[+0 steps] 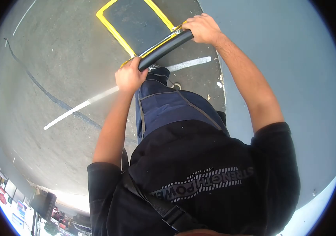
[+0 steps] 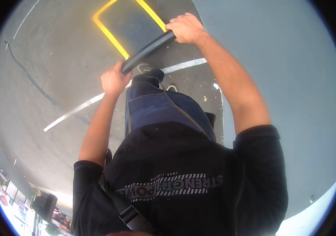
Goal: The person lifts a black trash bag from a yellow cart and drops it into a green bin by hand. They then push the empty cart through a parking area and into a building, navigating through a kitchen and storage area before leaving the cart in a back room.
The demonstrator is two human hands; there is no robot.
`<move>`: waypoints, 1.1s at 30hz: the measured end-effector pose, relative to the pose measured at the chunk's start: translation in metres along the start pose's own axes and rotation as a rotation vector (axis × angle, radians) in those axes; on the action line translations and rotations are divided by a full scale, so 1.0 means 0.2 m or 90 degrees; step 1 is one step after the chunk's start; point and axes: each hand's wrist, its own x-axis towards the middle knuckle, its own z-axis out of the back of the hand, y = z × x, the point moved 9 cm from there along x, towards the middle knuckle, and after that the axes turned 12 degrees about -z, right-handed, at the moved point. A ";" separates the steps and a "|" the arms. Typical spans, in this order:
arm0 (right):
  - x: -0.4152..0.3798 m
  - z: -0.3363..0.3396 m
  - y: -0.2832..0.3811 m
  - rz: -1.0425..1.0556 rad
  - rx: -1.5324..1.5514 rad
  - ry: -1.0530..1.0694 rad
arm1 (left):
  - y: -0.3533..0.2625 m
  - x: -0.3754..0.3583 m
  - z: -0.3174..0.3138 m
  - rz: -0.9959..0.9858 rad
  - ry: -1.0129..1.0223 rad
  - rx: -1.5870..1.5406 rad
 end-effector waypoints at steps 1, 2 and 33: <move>0.10 0.04 -0.04 -0.015 -0.033 0.025 | 0.03 0.09 0.03 0.010 -0.033 -0.022; 0.19 0.09 -0.08 -0.032 -0.067 0.042 | 0.05 0.17 0.05 0.009 -0.059 -0.027; 3.80 1.16 0.01 0.098 -0.097 -0.072 | 2.09 2.43 1.09 0.355 -0.096 -0.089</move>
